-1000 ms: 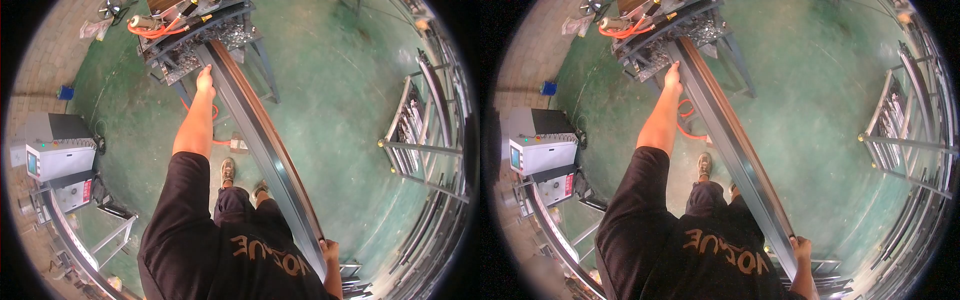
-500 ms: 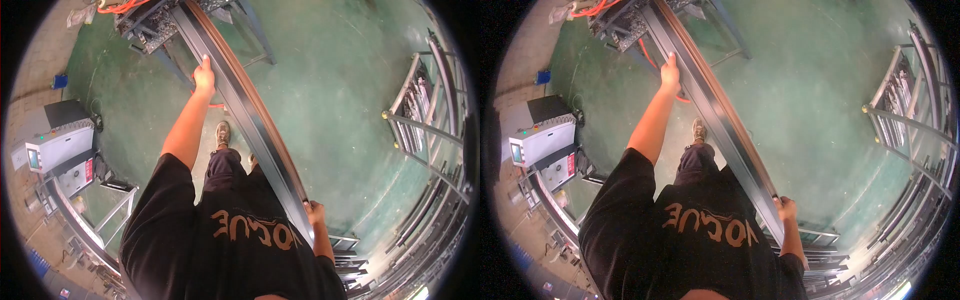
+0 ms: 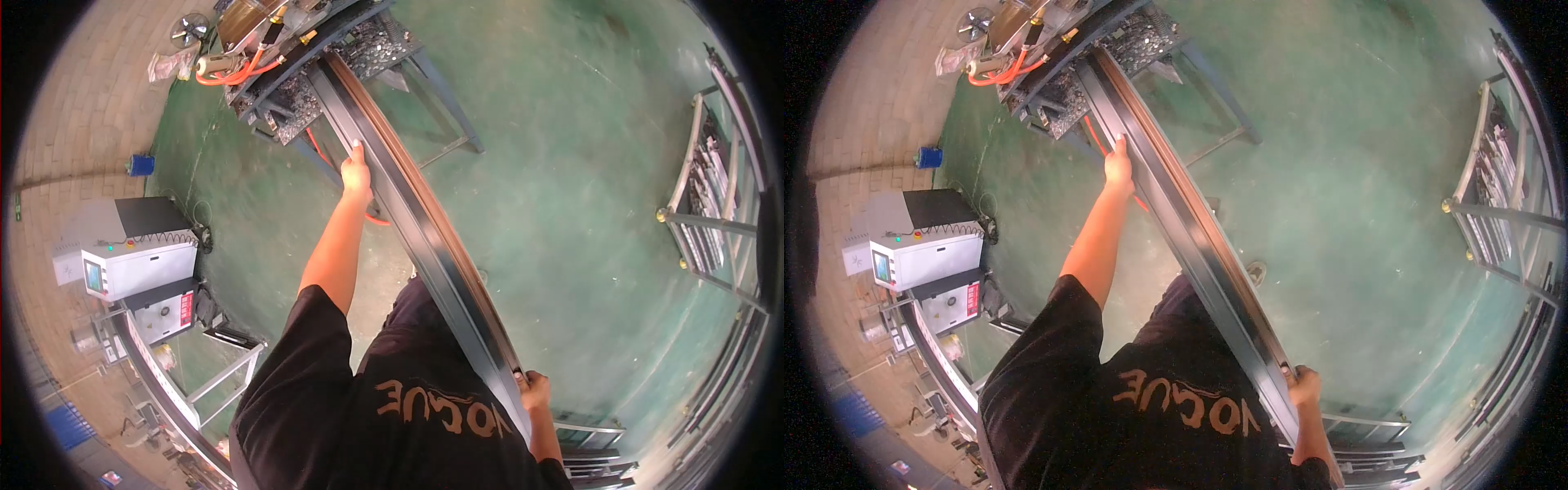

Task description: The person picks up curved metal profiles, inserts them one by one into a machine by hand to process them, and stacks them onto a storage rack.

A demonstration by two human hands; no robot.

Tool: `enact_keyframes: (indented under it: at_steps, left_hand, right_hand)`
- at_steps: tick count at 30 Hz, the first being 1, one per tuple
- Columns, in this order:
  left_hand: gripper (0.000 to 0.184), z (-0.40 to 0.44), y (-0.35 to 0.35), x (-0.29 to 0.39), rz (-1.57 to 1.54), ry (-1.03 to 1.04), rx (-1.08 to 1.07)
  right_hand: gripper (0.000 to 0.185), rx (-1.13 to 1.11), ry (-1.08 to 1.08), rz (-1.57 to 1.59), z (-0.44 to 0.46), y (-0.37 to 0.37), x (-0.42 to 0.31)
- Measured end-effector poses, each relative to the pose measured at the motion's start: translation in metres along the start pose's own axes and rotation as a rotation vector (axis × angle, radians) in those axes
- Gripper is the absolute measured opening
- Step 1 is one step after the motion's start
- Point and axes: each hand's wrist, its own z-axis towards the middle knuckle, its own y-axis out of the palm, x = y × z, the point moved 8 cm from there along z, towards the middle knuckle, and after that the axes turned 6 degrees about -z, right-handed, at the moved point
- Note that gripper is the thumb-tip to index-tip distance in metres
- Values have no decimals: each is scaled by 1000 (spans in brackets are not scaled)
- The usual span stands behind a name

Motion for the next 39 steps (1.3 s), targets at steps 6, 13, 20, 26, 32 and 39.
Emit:
enact_keyframes:
  at_steps: [6,13,20,26,32,39]
  left_hand:
    - [67,14,-5,-11,-15,30,8]
    - [59,6,2,-2,-103,46,-41]
    - [58,15,-1,-10,-100,27,-88]
    - [69,23,-5,-12,-21,99,-77]
    - [60,-35,10,2,-145,-48,-103]
    - [64,-38,-9,-50,-127,7,-119]
  right_hand:
    - [61,-58,70,97,-1,-6,-11]
    - [64,-86,118,-2,5,9,0]
    - [69,23,52,-116,4,1,-6]
    - [62,49,109,-46,0,6,1]
    - [55,102,75,26,-26,-11,-4]
    - [56,18,49,36,-55,3,45]
